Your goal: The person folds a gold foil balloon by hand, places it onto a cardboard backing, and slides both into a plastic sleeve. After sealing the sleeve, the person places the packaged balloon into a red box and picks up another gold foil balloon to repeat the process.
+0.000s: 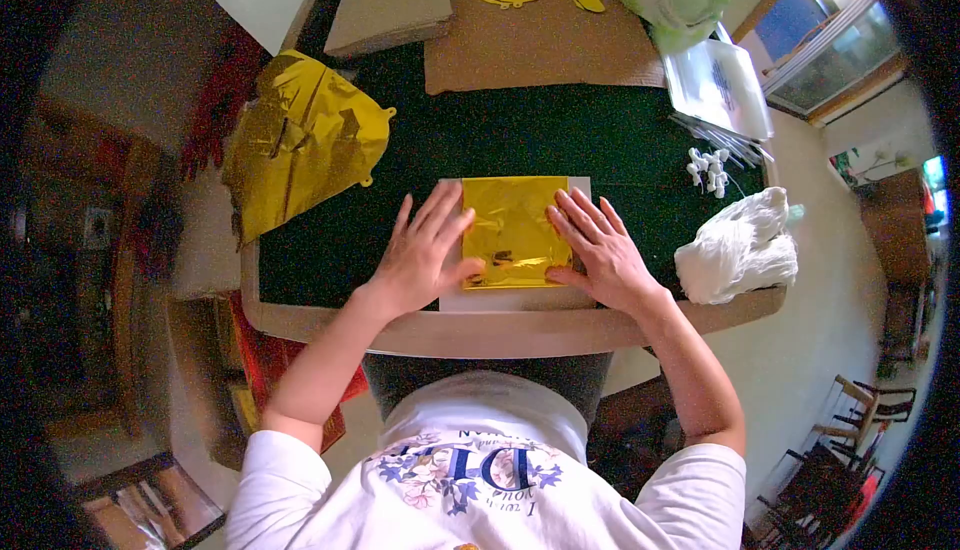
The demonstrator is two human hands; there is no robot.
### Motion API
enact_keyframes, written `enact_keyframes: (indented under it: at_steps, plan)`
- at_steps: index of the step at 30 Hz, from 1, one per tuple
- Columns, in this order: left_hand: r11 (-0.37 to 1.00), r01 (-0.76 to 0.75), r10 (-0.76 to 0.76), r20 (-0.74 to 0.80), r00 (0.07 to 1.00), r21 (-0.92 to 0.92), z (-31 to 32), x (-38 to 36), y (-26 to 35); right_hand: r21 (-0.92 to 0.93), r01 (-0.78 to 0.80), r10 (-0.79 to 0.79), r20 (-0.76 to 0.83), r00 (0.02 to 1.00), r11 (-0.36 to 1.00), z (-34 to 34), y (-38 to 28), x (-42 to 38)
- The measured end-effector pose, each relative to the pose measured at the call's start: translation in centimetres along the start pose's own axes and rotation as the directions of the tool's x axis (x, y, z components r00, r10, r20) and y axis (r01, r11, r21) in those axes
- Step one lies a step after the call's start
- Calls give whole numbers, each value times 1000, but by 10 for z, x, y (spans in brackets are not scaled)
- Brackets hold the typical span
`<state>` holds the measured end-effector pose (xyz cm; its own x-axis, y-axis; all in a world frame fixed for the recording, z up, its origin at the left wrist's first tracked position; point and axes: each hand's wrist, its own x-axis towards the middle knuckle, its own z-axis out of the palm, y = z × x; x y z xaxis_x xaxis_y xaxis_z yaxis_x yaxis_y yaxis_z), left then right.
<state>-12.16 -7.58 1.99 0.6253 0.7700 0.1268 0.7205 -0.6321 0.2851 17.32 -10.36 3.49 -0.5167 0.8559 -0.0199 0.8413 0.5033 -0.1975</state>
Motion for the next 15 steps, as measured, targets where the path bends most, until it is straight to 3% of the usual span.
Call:
enact_keyframes:
  at_steps: [5,9,15]
  plan:
    - [998,-39,32,-161,986,-41,24,46,31,37,-4,4,-7,1000,999,-2,-2,1]
    - [998,27,-21,-88,996,63,37,45,29,41,2,-2,-7,1000,999,-1,-1,1]
    - [998,33,-28,-113,993,45,32,38,26,57,-6,7,-7,1000,998,-2,-1,2]
